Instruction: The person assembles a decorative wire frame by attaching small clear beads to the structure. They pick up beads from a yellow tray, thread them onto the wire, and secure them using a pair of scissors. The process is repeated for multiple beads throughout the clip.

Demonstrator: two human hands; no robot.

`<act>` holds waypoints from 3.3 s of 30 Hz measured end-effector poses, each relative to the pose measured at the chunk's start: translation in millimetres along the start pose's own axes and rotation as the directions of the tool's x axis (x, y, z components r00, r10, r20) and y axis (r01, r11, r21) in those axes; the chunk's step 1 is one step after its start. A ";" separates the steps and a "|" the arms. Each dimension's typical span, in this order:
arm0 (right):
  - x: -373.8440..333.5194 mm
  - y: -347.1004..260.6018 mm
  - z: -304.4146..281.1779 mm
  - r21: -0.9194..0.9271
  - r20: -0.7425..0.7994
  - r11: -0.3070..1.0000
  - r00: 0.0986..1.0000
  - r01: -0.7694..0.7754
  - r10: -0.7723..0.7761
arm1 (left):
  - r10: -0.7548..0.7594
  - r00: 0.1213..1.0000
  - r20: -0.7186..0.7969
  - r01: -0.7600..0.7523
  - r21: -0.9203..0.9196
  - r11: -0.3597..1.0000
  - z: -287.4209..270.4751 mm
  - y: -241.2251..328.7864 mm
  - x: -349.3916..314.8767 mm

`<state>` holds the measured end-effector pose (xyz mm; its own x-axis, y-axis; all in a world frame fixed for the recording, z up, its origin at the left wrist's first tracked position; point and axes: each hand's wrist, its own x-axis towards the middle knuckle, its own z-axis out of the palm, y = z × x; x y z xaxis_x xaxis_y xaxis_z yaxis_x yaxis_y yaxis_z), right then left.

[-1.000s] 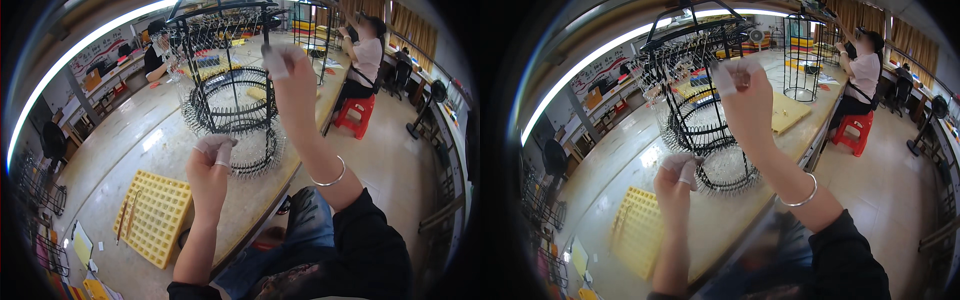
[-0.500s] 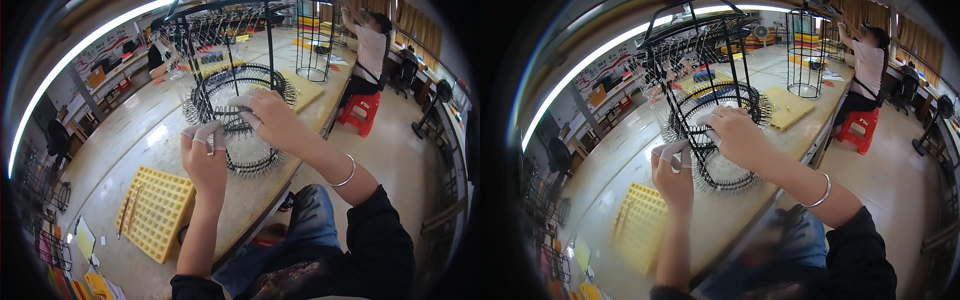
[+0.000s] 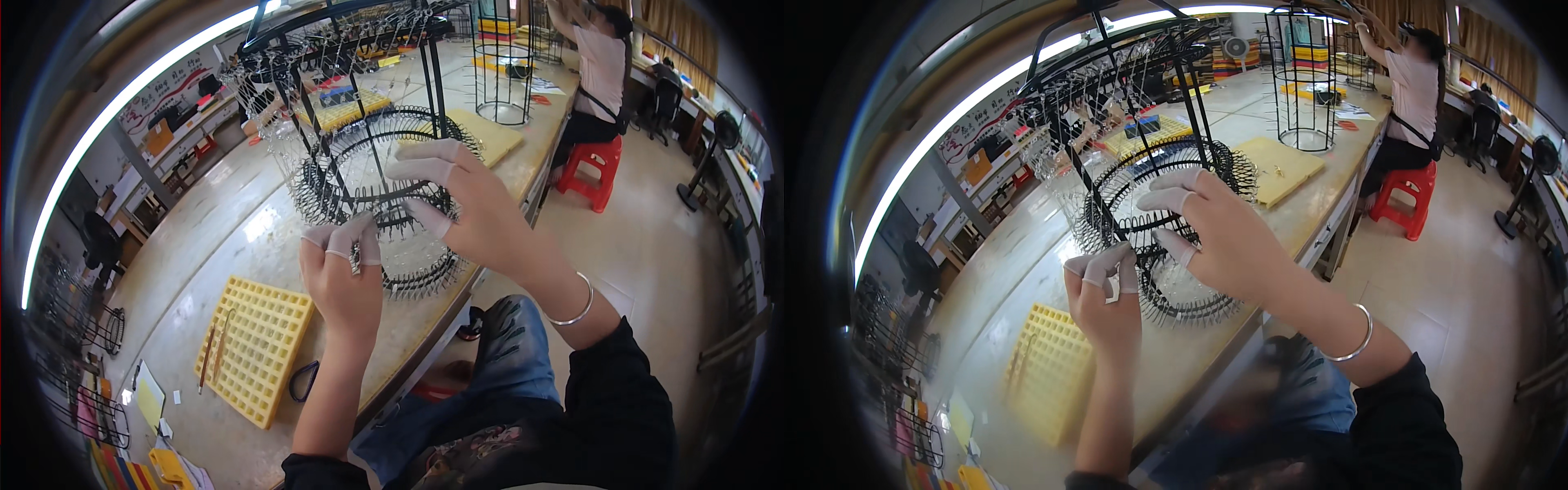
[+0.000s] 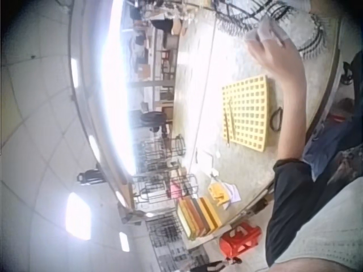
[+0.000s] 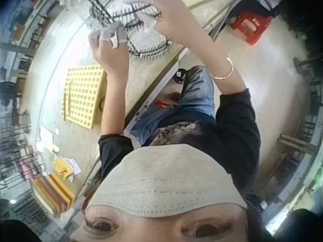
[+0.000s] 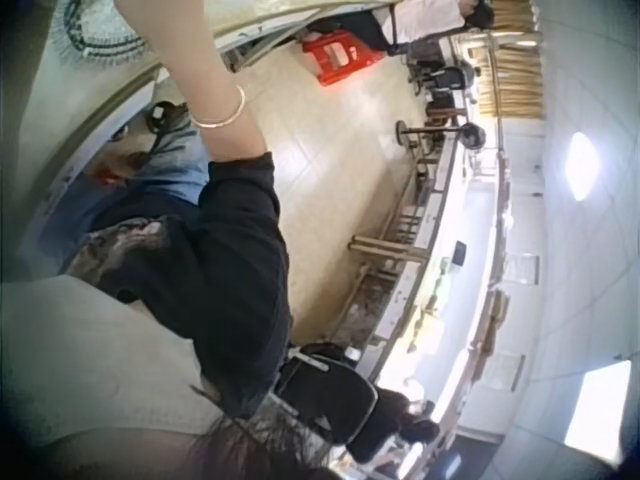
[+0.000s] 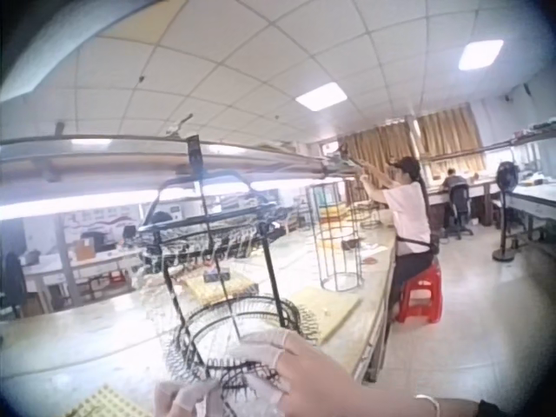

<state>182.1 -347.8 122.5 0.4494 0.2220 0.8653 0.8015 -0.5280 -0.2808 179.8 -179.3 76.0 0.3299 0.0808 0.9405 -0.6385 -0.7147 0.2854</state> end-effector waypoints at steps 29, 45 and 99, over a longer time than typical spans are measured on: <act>-16.1 -30.8 -15.6 0.425 0.505 0.507 0.661 -0.750 0.554 | -0.144 0.988 0.054 0.152 -0.225 0.962 -20.2 38.8 -24.9; -46.9 -34.8 -5.2 0.658 0.563 0.241 0.679 -0.713 0.471 | -0.150 0.928 0.342 0.195 -0.099 0.976 -75.3 62.2 0.6; -51.7 -54.5 -6.7 0.671 0.409 0.309 0.684 -0.674 0.605 | -0.093 0.871 0.482 0.224 -0.224 0.948 -65.8 61.0 22.7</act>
<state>112.5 -336.0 95.9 0.9531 0.1675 0.2522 0.2093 0.2372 -0.9486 102.6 -175.4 126.9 0.6817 -0.1984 0.7042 -0.6870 -0.5044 0.5230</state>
